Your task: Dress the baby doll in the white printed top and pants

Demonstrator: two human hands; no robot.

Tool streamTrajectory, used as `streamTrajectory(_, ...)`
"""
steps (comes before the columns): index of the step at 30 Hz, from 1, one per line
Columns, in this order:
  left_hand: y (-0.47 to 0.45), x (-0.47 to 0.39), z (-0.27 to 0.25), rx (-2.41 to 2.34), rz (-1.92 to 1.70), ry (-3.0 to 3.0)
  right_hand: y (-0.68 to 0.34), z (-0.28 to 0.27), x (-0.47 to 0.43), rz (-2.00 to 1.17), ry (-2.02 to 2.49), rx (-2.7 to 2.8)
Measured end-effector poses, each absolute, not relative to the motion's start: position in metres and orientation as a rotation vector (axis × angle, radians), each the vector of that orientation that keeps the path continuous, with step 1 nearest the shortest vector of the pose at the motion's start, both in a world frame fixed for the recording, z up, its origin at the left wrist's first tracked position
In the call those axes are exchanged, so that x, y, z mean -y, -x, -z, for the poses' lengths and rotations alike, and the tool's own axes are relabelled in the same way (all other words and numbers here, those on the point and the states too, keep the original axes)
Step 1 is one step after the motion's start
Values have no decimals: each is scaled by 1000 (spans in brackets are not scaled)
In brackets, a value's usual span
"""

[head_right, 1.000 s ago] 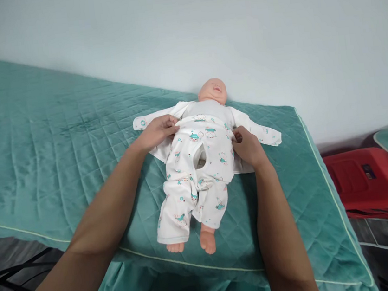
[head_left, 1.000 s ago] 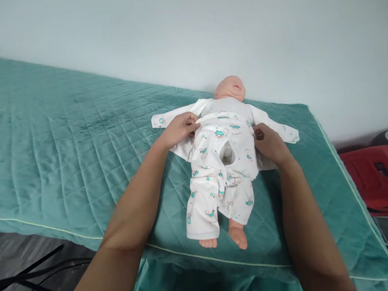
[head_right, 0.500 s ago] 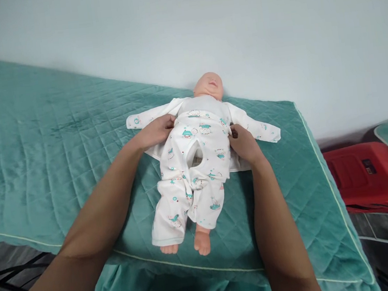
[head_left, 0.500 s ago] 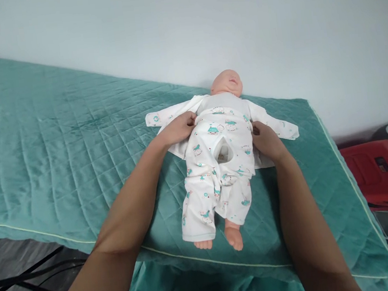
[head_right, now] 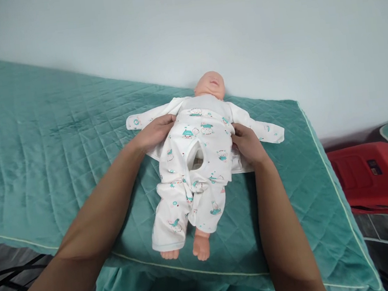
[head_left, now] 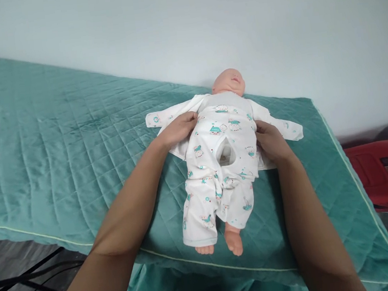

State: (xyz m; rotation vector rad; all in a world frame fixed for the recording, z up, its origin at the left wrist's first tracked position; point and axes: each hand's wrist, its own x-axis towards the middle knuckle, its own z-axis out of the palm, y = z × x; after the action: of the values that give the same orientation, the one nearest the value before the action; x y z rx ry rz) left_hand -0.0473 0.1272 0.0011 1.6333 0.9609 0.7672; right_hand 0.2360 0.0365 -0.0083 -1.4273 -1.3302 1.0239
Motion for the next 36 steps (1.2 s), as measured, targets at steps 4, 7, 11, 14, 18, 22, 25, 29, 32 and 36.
streamTrajectory(4, 47, -127, -6, -1007, -718, -1761, -235, 9, -38, -1034, 1457, 1306)
streamTrajectory(7, 52, -128, -7, -955, -623, -1767, -234, 6, -38, -1017, 1518, 1305)
streamTrajectory(11, 59, -128, -8, -797, -506, -1655, -231, 2, -38, -1001, 1638, 1261)
streamTrajectory(14, 60, -129, -9, -747, -488, -1660, -229, 0, -40, -1000, 1678, 1217)
streamTrajectory(18, 57, -131, -7, -769, -448, -1686, -229, 0, -40, -987, 1691, 1216)
streamTrajectory(22, 55, -131, -6, -834, -502, -1659, -228, -3, -39, -930, 1758, 1243)
streamTrajectory(25, 52, -130, -7, -971, -569, -1589, -225, -6, -39, -855, 1818, 1242)
streamTrajectory(29, 45, -129, -7, -1173, -630, -1483, -221, -8, -41, -701, 1879, 1283)
streamTrajectory(32, 42, -131, -8, -1167, -579, -1552, -221, -8, -43, -575, 1910, 1359)
streamTrajectory(36, 42, -133, -12, -1043, -453, -1658, -226, -6, -45, -639, 1894, 1463)
